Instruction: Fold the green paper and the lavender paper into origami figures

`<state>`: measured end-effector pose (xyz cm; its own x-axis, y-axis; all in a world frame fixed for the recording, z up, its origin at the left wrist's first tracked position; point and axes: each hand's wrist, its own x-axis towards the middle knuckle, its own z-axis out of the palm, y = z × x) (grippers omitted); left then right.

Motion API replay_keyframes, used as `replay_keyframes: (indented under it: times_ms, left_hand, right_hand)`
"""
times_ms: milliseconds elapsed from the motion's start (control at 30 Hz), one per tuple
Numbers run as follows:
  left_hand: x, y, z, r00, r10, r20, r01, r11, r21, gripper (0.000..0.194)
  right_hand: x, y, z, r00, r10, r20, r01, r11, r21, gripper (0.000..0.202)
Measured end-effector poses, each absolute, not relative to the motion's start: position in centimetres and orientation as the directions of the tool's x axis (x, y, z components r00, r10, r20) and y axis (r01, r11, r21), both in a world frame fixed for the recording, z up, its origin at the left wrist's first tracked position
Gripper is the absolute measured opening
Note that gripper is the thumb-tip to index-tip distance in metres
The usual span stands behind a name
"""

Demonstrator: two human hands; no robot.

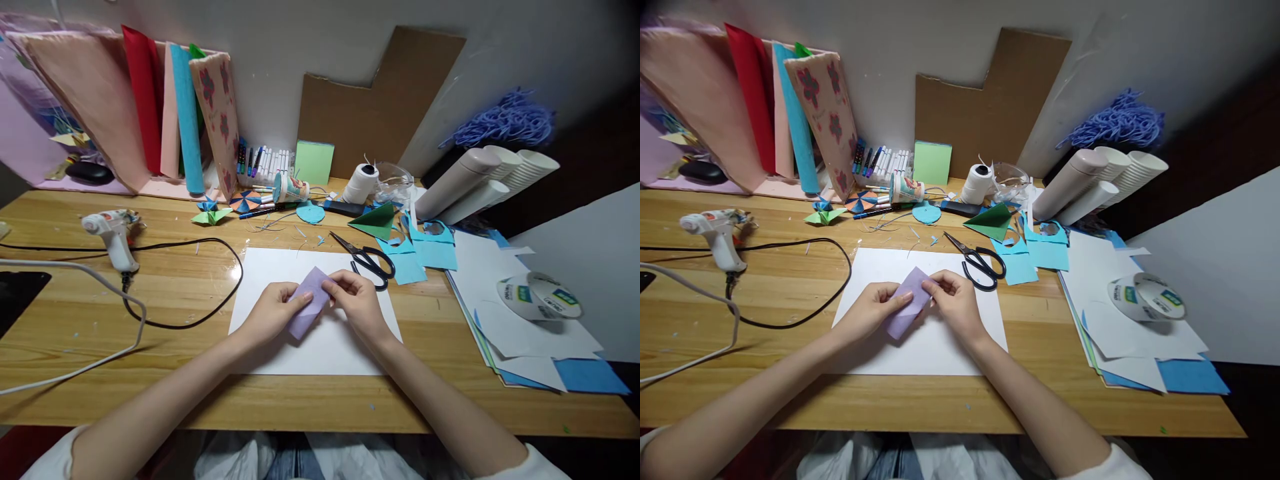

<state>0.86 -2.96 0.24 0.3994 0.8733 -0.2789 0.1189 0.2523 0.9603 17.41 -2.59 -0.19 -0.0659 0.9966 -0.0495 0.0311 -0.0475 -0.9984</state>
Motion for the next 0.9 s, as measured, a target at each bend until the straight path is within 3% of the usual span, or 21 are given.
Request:
replay_keyframes:
  times_ms: [167,367,600,767,900]
  left_hand:
    - [0.4,-2.9,0.9,0.401,0.87,-0.288,0.237,0.205,0.95,0.035]
    - [0.4,-3.1,2.0,0.26,0.952,-0.159,0.147,0.124,0.981,0.024]
    - [0.4,-2.9,2.0,0.146,0.979,-0.143,0.11,0.127,0.986,0.025]
    - [0.5,-2.5,1.3,0.207,0.956,-0.206,0.059,0.198,0.978,0.027]
    - [0.7,-2.4,0.7,0.131,0.972,-0.194,0.102,0.182,0.978,0.029]
  right_hand:
    - [17.5,-2.9,0.0,-0.17,0.984,-0.045,0.124,-0.024,-0.992,0.013]
    - [17.4,-3.5,0.6,-0.236,0.967,0.097,0.286,0.165,-0.944,0.011]
    - [16.9,-3.4,0.6,-0.177,0.982,-0.065,0.015,-0.064,-0.998,0.02]
    - [16.8,-3.0,-0.3,-0.167,0.982,-0.092,-0.028,-0.098,-0.995,0.025]
    - [16.5,-2.9,-1.2,-0.273,0.938,-0.213,-0.069,-0.24,-0.968,0.03]
